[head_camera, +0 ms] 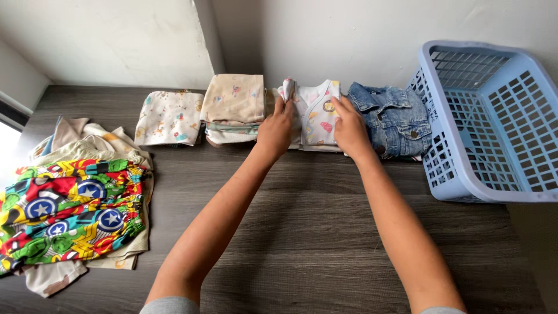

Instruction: The person folds several small children's garments one by one on a wooden table. They smooth each item, fold the sides and bottom, then fold the garment in half or thirds before placing it on a growing stack. The items include patterned onesies and a denim jacket.

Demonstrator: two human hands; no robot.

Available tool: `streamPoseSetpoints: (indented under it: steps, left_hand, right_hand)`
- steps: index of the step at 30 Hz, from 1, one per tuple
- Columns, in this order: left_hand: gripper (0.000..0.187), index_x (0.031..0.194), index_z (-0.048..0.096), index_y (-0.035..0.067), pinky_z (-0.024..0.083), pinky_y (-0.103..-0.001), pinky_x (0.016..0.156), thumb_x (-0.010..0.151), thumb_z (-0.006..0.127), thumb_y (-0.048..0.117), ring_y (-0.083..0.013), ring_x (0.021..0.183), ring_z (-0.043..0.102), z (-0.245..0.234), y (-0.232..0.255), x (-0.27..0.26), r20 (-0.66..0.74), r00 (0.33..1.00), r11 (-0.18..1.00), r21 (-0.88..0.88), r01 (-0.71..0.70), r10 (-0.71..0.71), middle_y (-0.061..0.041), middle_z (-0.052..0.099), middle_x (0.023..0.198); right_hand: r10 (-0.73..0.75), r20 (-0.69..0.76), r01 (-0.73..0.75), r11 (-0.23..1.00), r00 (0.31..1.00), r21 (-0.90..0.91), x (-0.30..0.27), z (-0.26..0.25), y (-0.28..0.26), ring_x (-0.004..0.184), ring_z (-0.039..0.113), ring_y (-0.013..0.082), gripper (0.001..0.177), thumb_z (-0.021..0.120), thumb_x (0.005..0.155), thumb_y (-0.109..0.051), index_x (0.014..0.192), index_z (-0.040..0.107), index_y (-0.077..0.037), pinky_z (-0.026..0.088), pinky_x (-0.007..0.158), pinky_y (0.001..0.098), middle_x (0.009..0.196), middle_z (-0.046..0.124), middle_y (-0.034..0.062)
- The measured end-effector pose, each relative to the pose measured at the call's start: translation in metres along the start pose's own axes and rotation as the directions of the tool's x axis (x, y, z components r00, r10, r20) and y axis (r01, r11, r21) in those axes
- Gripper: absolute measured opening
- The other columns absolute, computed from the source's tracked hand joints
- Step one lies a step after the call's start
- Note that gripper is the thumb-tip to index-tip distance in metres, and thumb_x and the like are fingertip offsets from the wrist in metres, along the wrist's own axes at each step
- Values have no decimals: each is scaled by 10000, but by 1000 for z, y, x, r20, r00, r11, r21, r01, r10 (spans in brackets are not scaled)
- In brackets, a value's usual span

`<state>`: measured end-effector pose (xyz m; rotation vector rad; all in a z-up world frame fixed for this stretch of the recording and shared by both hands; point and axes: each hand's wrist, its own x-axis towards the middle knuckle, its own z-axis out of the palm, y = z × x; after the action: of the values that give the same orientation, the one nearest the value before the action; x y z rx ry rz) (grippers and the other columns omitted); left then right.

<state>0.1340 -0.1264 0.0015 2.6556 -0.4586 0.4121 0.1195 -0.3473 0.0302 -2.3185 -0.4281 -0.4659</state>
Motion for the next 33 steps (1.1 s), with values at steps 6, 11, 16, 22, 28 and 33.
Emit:
streamPoseSetpoints:
  steps: [6, 11, 16, 22, 28, 33]
  left_hand:
    - [792, 1546, 239, -58, 611, -450, 742, 857, 608, 66, -443, 1037, 667, 0, 17, -6, 12, 991, 983, 132, 131, -133, -361, 244, 1586]
    - [691, 1585, 242, -39, 481, -509, 1035, 955, 504, 72, -484, 1440, 417, 14, 23, 0, -165, 984, 994, 92, -58, 72, -339, 241, 1627]
    - [633, 1540, 254, -77, 170, -594, 1223, 1037, 480, 235, -541, 1500, 219, 46, -5, 29, -201, 976, 995, 71, -75, 87, -367, 239, 1590]
    - [703, 1559, 250, -95, 169, -594, 1257, 980, 507, 212, -547, 1517, 161, 77, -27, 30, -145, 988, 994, -97, -58, 44, -372, 202, 1613]
    - [712, 1562, 225, -86, 137, -601, 1231, 981, 497, 222, -546, 1515, 116, 82, -28, 31, -92, 996, 991, -133, -25, 13, -361, 150, 1620]
    - [729, 1546, 198, -124, 160, -577, 1213, 977, 500, 216, -552, 1508, 108, 62, -11, 28, -160, 986, 993, -103, -60, 43, -387, 147, 1610]
  right_hand:
    - [191, 42, -175, 955, 981, -240, -7, -3, -27, 1349, 491, 431, 502, 560, 912, 53, 1412, 556, 14, 419, 1094, 462, 1571, 395, 247]
    - [-110, -54, 85, 936, 993, -342, -1, 21, -19, 1520, 391, 459, 472, 548, 1006, -9, 1475, 531, 38, 394, 1242, 517, 1651, 327, 276]
    - [-63, 57, 80, 918, 996, -388, 15, 58, 9, 1546, 175, 448, 574, 532, 1040, -181, 1544, 389, 55, 200, 1241, 555, 1654, 219, 302]
    - [21, 62, 4, 924, 998, -382, 7, 78, 31, 1556, 159, 411, 616, 438, 1047, -262, 1564, 324, 54, 167, 1240, 529, 1665, 198, 289]
    - [38, 49, -17, 926, 998, -378, 5, 81, 31, 1557, 180, 398, 614, 450, 1027, -275, 1557, 343, 17, 169, 1243, 515, 1667, 215, 264]
    - [23, 22, -13, 926, 999, -376, 6, 70, 17, 1534, 210, 399, 589, 501, 1028, -274, 1534, 389, 5, 190, 1224, 525, 1649, 243, 258]
